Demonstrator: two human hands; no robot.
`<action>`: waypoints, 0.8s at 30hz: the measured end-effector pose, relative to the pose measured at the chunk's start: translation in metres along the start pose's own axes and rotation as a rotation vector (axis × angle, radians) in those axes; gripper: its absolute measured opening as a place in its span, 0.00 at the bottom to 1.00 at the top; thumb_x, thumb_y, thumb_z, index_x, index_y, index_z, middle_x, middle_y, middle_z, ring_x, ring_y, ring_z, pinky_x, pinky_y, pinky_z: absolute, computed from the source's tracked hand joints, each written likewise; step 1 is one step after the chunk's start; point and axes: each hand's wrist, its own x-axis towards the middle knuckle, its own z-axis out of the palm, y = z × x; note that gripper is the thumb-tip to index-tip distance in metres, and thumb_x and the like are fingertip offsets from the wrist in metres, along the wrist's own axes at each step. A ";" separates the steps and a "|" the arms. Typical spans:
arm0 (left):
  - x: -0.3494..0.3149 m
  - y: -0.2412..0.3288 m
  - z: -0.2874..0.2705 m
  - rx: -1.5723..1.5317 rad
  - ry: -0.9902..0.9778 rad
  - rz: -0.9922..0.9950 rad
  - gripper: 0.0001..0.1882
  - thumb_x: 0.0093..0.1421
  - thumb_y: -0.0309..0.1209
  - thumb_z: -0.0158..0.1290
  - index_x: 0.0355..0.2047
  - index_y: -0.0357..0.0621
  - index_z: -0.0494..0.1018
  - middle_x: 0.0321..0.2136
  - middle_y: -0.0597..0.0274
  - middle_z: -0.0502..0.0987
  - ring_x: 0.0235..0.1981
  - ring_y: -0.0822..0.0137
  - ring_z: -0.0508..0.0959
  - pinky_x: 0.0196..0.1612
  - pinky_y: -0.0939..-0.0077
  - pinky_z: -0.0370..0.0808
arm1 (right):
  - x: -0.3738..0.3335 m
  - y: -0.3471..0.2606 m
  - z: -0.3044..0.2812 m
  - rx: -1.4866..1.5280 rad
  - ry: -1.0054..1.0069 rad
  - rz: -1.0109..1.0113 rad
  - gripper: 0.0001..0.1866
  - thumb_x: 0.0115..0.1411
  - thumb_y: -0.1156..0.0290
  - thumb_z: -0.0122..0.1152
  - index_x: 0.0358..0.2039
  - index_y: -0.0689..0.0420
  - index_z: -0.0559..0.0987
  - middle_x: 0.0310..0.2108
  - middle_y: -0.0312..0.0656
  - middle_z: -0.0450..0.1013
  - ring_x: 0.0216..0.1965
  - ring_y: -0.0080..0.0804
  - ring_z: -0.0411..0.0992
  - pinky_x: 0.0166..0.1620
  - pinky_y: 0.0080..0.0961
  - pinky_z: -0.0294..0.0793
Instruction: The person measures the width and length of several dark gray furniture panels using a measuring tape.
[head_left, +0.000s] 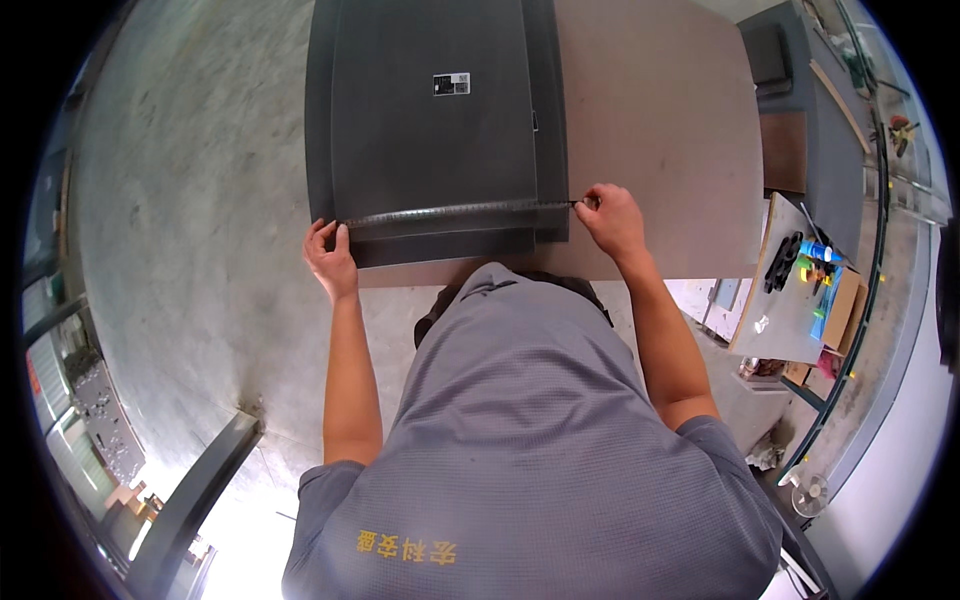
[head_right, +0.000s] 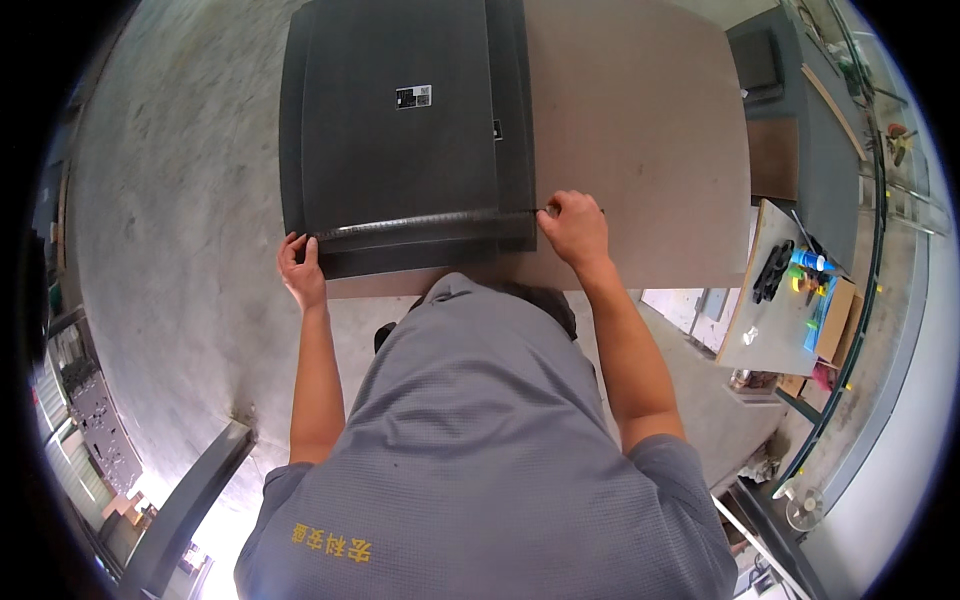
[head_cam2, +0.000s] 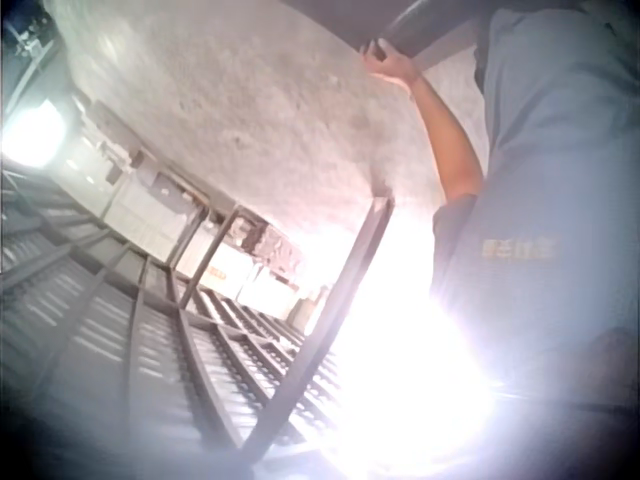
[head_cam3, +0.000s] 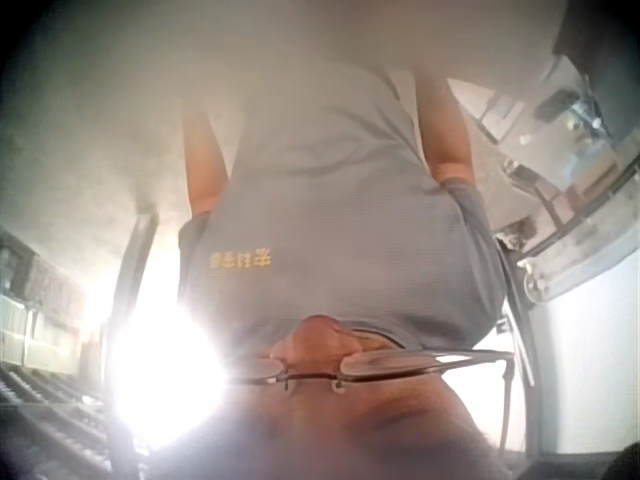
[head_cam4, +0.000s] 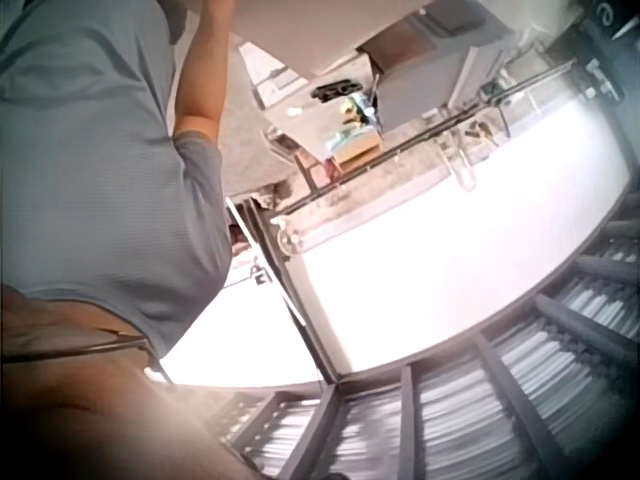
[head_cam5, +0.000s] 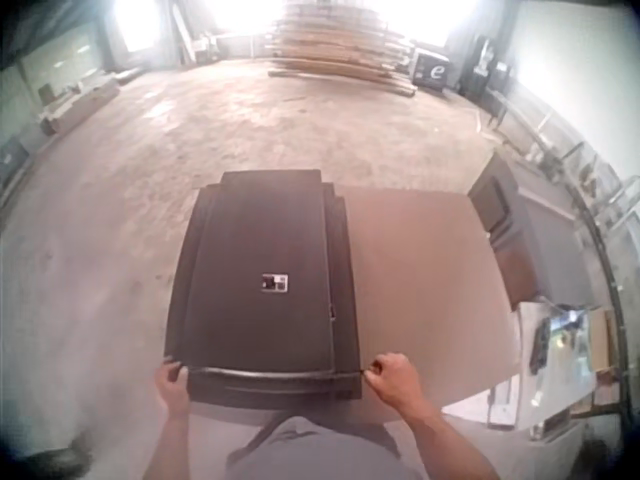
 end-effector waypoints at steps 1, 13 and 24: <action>-0.001 0.002 0.001 0.007 -0.001 -0.002 0.10 0.59 0.34 0.62 0.38 0.43 0.80 0.52 0.57 0.75 0.57 0.54 0.69 0.61 0.59 0.64 | 0.000 0.001 0.000 0.004 0.008 0.001 0.13 0.52 0.61 0.63 0.31 0.58 0.82 0.33 0.45 0.78 0.40 0.47 0.75 0.44 0.42 0.76; -0.001 -0.007 0.004 0.016 0.020 0.035 0.11 0.58 0.35 0.62 0.38 0.43 0.80 0.52 0.58 0.75 0.57 0.55 0.69 0.61 0.59 0.65 | 0.000 0.005 0.000 -0.006 0.012 -0.012 0.14 0.52 0.59 0.62 0.31 0.57 0.83 0.34 0.45 0.78 0.41 0.47 0.75 0.45 0.43 0.76; 0.000 -0.008 0.003 -0.007 0.028 0.047 0.12 0.56 0.33 0.64 0.38 0.42 0.80 0.52 0.57 0.76 0.57 0.55 0.70 0.61 0.59 0.65 | 0.002 0.001 -0.002 -0.018 -0.038 0.050 0.15 0.52 0.59 0.62 0.33 0.56 0.83 0.36 0.46 0.79 0.43 0.48 0.76 0.45 0.44 0.77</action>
